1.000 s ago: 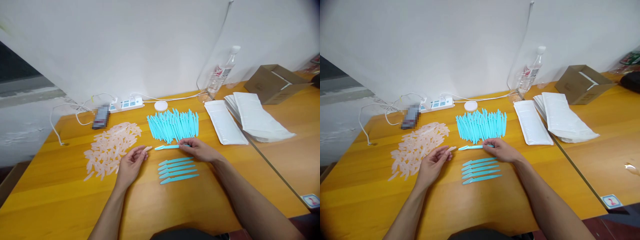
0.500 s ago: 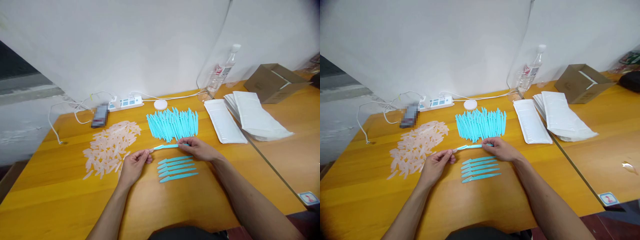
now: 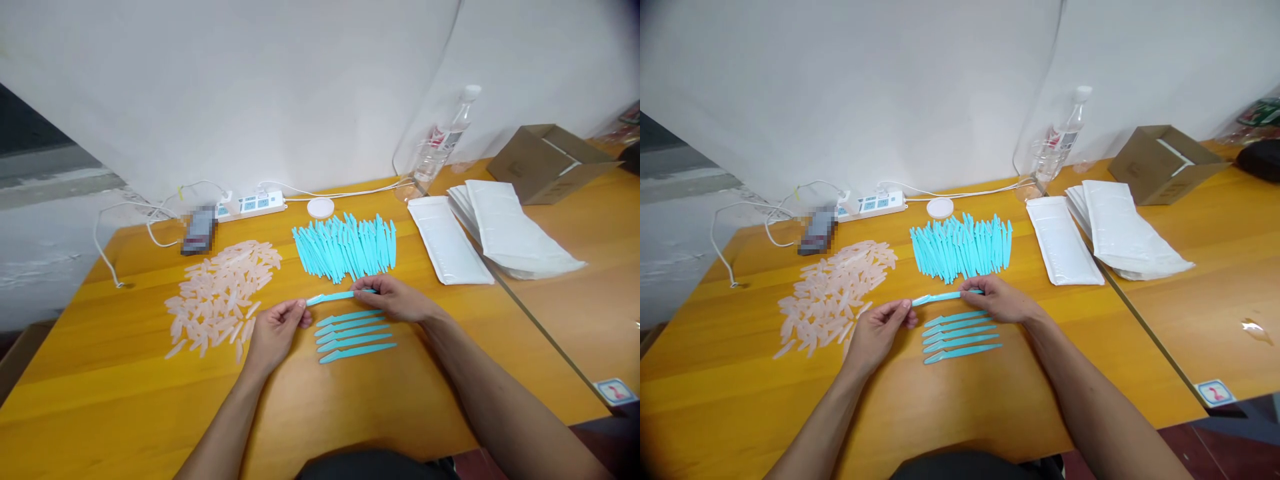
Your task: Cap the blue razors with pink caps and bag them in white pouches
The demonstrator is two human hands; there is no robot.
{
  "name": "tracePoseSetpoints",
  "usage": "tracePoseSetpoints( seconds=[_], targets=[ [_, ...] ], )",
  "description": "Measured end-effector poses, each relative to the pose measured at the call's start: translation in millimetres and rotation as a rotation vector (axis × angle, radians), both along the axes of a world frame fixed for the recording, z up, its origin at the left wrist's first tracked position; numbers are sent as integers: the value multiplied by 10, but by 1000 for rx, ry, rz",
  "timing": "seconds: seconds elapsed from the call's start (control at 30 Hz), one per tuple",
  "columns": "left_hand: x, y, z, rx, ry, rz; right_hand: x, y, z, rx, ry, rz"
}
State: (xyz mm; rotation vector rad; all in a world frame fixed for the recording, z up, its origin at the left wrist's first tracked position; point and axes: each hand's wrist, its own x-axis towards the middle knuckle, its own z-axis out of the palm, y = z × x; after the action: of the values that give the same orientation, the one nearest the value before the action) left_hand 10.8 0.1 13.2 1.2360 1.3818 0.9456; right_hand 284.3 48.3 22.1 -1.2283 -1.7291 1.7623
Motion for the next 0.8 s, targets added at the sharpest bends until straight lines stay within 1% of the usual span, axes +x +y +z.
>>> tracePoseSetpoints(
  seconds=[0.03,0.1,0.2,0.27,0.33,0.4,0.47,0.57,0.63,0.7,0.8],
  targets=[
    [23,-11,2,41,43,-28,-13,-7,2,-8,7,19],
    [46,-40,9,191,166,-105,-16,-17,18,8,5,50],
    [38,-113,33,446,316,-284,78,-18,84,63,-53,126],
    [42,-179,64,554,365,-406,202,-7,141,31,-88,197],
    [73,-248,104,636,430,-506,340,16,183,-22,-85,217],
    [127,-307,140,704,511,-587,455,49,192,-13,-93,131],
    [182,-346,162,735,579,-640,524,90,169,55,-143,-36],
    [227,-362,174,753,638,-647,546,147,107,135,-240,-287],
    [217,-346,193,751,656,-621,529,170,66,167,-288,-383],
    [165,-308,232,756,654,-562,498,180,29,216,-327,-447],
    [-10,-207,302,774,652,-401,403,183,-20,352,-413,-541]
  ],
)
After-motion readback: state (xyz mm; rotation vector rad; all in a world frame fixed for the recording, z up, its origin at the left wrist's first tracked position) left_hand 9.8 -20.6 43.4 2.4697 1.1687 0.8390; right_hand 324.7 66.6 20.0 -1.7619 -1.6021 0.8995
